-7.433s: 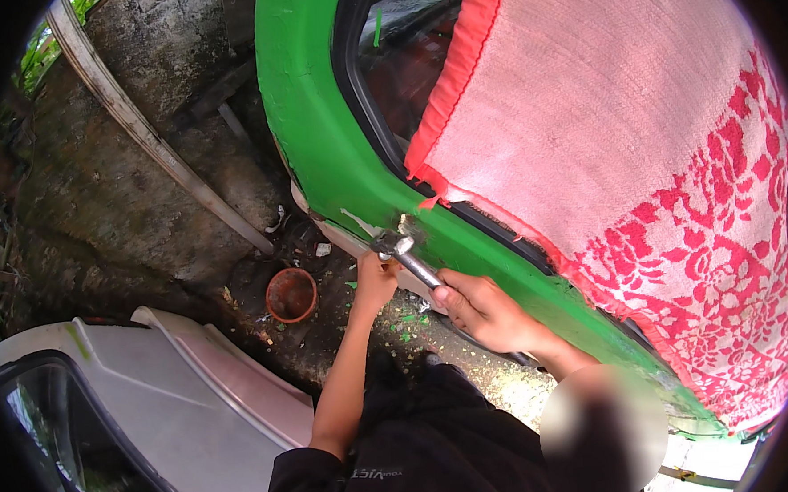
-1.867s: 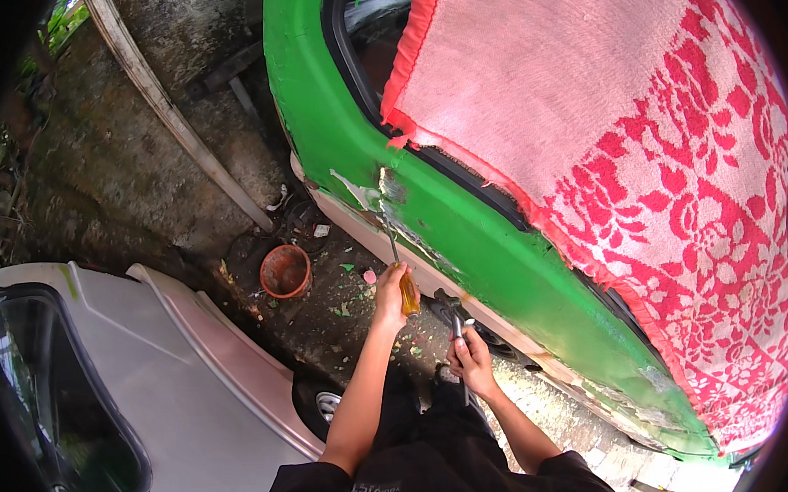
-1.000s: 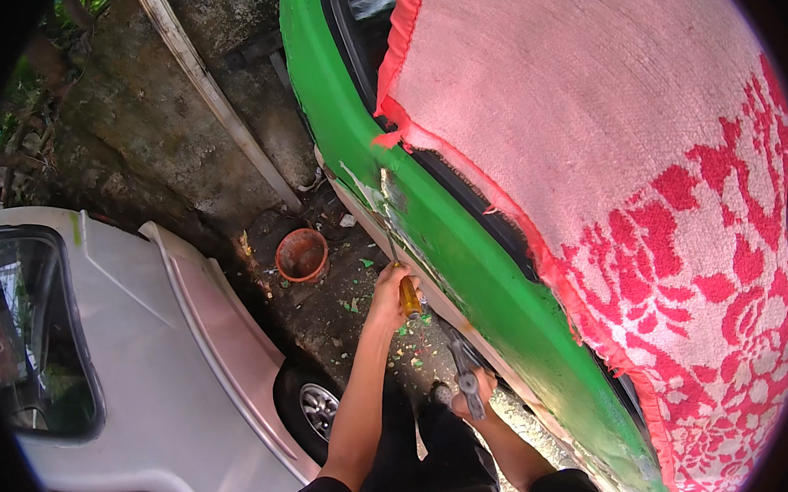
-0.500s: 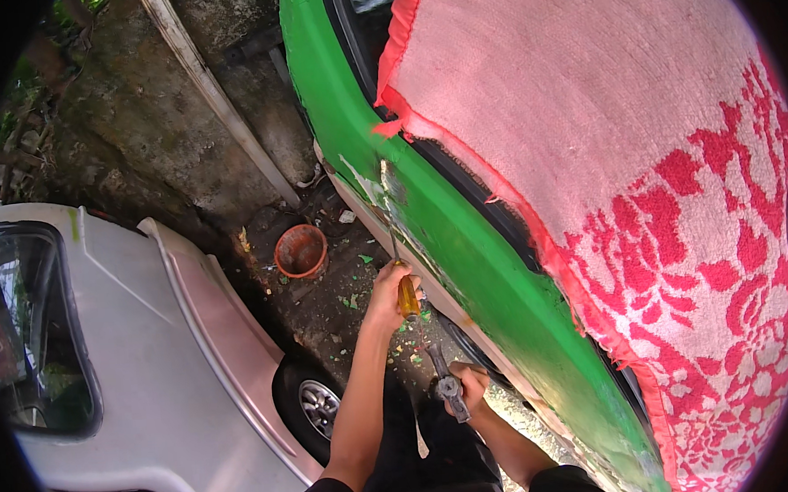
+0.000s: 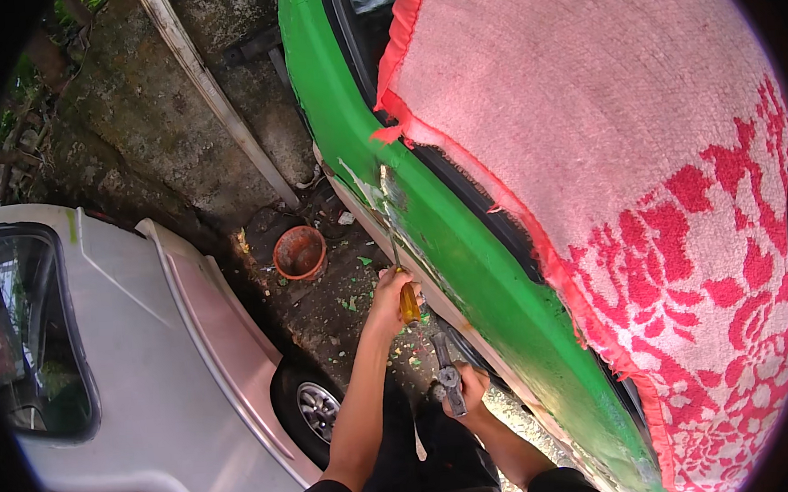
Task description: The person uses a hammer and a metal punch to repeatedly tap a dent on the side of a green car door. The person alternates between striking the punch with the hammer and repositioning the punch on the dent.
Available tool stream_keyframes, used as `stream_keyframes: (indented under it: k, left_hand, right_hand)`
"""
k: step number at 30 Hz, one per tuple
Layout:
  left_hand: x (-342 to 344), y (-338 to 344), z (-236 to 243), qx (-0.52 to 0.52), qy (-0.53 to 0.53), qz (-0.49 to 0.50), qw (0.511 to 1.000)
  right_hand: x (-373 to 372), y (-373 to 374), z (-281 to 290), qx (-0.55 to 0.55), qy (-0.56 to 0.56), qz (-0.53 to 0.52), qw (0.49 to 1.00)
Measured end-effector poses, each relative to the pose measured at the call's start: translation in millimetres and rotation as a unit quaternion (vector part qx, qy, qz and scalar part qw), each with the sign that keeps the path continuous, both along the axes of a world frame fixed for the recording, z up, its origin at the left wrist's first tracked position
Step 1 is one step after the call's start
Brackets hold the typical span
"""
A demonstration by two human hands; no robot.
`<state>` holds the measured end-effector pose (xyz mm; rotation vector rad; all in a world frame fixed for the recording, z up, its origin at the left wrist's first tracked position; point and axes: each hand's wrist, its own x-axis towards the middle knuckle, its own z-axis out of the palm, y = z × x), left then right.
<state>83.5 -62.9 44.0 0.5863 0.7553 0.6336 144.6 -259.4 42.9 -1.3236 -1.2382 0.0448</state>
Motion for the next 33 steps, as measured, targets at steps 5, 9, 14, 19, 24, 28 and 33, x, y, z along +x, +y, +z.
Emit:
stream_keyframes:
  k: [5,9,14,19,24,28,33]
  left_hand:
    - [1.2,-6.1,5.0,0.009,0.01,0.021,1.0]
    - [-1.0,-1.0,7.0,0.002,0.006,0.016,1.0]
    - [-2.4,-1.0,3.8,-0.006,-0.023,0.004,1.0]
    - [1.0,10.9,0.3,-0.017,0.011,0.041,0.999]
    - [-0.9,13.0,-1.0,0.023,0.002,0.025,0.999]
    - [-4.0,-4.0,1.7,0.017,0.013,0.001,1.0]
    - [-5.6,-3.0,0.9,0.025,-0.001,-0.01,1.0]
  right_hand:
    - [-0.3,0.2,-4.5,0.005,0.01,0.002,1.0]
    - [-3.0,-9.3,-20.0,-0.04,0.008,0.037,0.998]
    - [6.5,-2.4,-32.7,0.058,-0.052,0.1,0.992]
    - [9.8,6.3,-41.3,-0.113,-0.022,0.033,0.993]
    - [4.2,-6.1,-11.9,-0.046,-0.018,0.035,0.998]
    - [0.0,-9.0,-18.7,-0.074,0.025,0.019,0.997]
    - [-6.4,-10.1,-16.1,-0.065,0.014,0.019,0.998]
